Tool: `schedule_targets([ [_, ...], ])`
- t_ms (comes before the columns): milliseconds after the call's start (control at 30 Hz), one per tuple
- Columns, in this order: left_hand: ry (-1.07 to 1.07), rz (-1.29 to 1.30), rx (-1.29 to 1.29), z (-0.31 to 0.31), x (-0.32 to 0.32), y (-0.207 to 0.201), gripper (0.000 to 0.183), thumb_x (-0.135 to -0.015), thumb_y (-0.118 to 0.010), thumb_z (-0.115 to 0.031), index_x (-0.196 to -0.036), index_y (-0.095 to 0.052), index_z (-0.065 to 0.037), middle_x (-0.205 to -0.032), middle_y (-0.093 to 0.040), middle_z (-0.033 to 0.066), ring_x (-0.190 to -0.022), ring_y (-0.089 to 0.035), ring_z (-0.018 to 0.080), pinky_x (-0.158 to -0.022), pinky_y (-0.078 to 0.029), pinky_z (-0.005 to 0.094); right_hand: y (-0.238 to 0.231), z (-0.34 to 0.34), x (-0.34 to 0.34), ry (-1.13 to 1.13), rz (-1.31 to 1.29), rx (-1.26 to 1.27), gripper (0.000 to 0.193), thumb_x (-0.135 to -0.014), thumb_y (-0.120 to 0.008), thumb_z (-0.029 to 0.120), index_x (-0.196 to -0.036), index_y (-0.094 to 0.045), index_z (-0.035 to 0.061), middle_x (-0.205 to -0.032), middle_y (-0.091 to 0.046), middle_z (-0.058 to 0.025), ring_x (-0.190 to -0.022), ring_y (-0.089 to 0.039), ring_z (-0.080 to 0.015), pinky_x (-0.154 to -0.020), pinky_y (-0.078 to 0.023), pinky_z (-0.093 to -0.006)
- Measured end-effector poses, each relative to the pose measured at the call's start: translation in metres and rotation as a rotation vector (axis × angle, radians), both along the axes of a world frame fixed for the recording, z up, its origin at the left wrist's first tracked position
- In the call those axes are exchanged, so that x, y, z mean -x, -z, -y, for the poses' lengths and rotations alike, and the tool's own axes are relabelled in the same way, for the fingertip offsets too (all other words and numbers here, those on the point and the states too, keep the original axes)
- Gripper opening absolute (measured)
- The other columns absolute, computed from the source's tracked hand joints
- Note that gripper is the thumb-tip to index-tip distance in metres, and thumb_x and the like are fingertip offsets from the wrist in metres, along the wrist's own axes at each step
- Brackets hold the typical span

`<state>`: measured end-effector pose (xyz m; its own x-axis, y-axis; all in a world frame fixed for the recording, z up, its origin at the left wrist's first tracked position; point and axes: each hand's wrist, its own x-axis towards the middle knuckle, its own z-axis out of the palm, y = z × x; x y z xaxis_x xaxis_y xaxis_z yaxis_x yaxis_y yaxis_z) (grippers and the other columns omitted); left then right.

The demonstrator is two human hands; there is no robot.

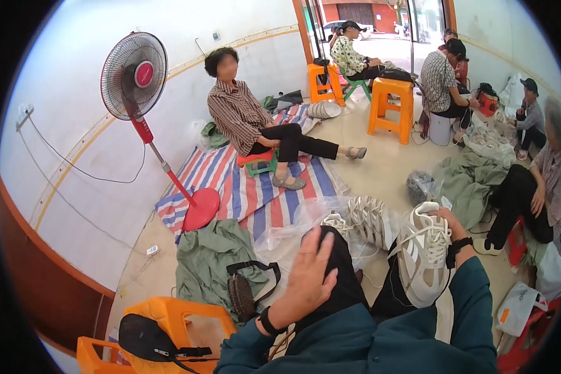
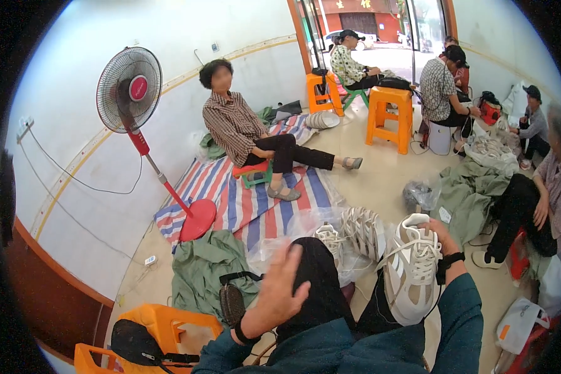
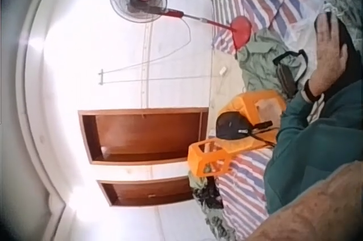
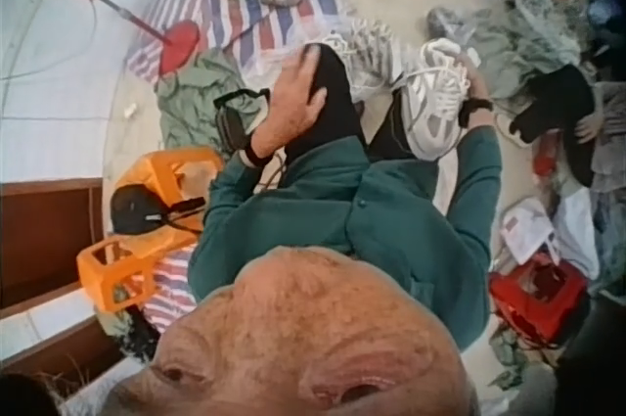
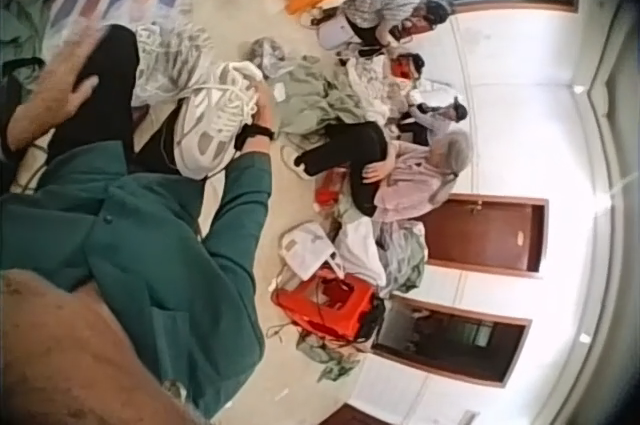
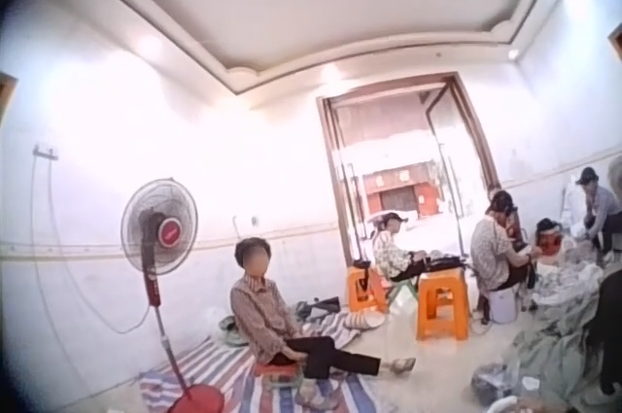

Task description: The recorder is lacing a white sneaker and then inspecting it while talking to colleagues.

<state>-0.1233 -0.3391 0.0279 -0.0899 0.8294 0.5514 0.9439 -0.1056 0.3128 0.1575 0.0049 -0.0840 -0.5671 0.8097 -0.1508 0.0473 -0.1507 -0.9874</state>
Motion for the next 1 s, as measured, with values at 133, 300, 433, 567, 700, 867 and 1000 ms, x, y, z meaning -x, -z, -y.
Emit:
schedule_targets([
  [133,-0.236,-0.197,-0.906,0.027,0.029,-0.040,0.086,-0.081,-0.063,-0.028,-0.145,-0.013,-0.002,-0.148,-0.018,0.0245,-0.137,-0.018,0.0401,-0.108,-0.022,0.0528,-0.044,0.042,0.009,0.033,-0.145,0.064,0.023,-0.081,-0.057,0.018,-0.090,-0.067,-0.0007,-0.081,-0.065,-0.0041,-0.069,-0.059,-0.0108,-0.063,-0.048,-0.0286],
  [300,-0.208,-0.072,-1.123,-0.005,0.020,-0.068,0.085,-0.086,-0.057,-0.042,-0.147,-0.008,-0.009,-0.149,-0.018,0.0223,-0.135,-0.023,0.0400,-0.106,-0.026,0.0533,-0.011,0.000,-0.007,-0.077,0.115,-0.167,0.021,-0.083,-0.058,0.016,-0.094,-0.067,0.0014,-0.089,-0.066,-0.0051,-0.077,-0.060,-0.0121,-0.067,-0.049,-0.0290],
  [433,0.009,-0.259,-1.039,-0.012,0.026,-0.064,0.080,-0.087,-0.053,-0.027,-0.148,-0.002,-0.015,-0.149,-0.009,0.0257,-0.136,-0.022,0.0389,-0.105,-0.028,0.0562,0.002,-0.002,-0.005,-0.021,-0.030,0.008,0.030,-0.084,-0.061,0.014,-0.111,-0.061,0.0014,-0.098,-0.066,-0.0052,-0.082,-0.063,-0.0132,-0.073,-0.051,-0.0267],
  [567,-0.106,-0.272,-0.975,-0.016,0.013,-0.068,0.076,-0.086,-0.051,-0.024,-0.148,-0.007,-0.019,-0.150,-0.009,0.0237,-0.136,-0.022,0.0409,-0.106,-0.026,0.0570,-0.008,0.000,-0.001,-0.073,-0.040,0.042,0.032,-0.084,-0.061,0.014,-0.113,-0.060,0.0010,-0.101,-0.066,-0.0062,-0.085,-0.063,-0.0128,-0.074,-0.051,-0.0262],
  [700,-0.014,-0.274,-1.006,-0.040,0.025,-0.086,0.078,-0.081,-0.054,-0.019,-0.146,-0.012,-0.008,-0.149,-0.017,0.0210,-0.136,-0.021,0.0419,-0.105,-0.027,0.0582,0.013,-0.008,-0.010,-0.015,-0.065,0.089,0.031,-0.083,-0.060,0.012,-0.112,-0.060,0.0012,-0.099,-0.066,-0.0052,-0.083,-0.063,-0.0121,-0.073,-0.051,-0.0255],
  [867,0.031,-0.447,-1.143,-0.049,0.002,-0.107,0.070,-0.089,-0.050,-0.030,-0.144,-0.016,-0.004,-0.148,-0.020,0.0197,-0.136,-0.024,0.0370,-0.106,-0.027,0.0550,0.006,-0.004,-0.002,-0.022,-0.091,0.106,0.030,-0.083,-0.060,0.011,-0.112,-0.061,0.0014,-0.099,-0.066,-0.0048,-0.081,-0.062,-0.0110,-0.071,-0.051,-0.0255],
  [1000,-0.124,-0.057,-1.180,-0.047,0.004,-0.135,0.070,-0.091,-0.043,-0.041,-0.148,-0.008,-0.019,-0.148,-0.020,0.0206,-0.134,-0.028,0.0372,-0.102,-0.031,0.0587,0.010,-0.007,-0.001,-0.023,-0.082,0.087,0.032,-0.082,-0.061,0.011,-0.112,-0.061,0.0008,-0.097,-0.066,-0.0041,-0.080,-0.063,-0.0117,-0.071,-0.050,-0.0259],
])
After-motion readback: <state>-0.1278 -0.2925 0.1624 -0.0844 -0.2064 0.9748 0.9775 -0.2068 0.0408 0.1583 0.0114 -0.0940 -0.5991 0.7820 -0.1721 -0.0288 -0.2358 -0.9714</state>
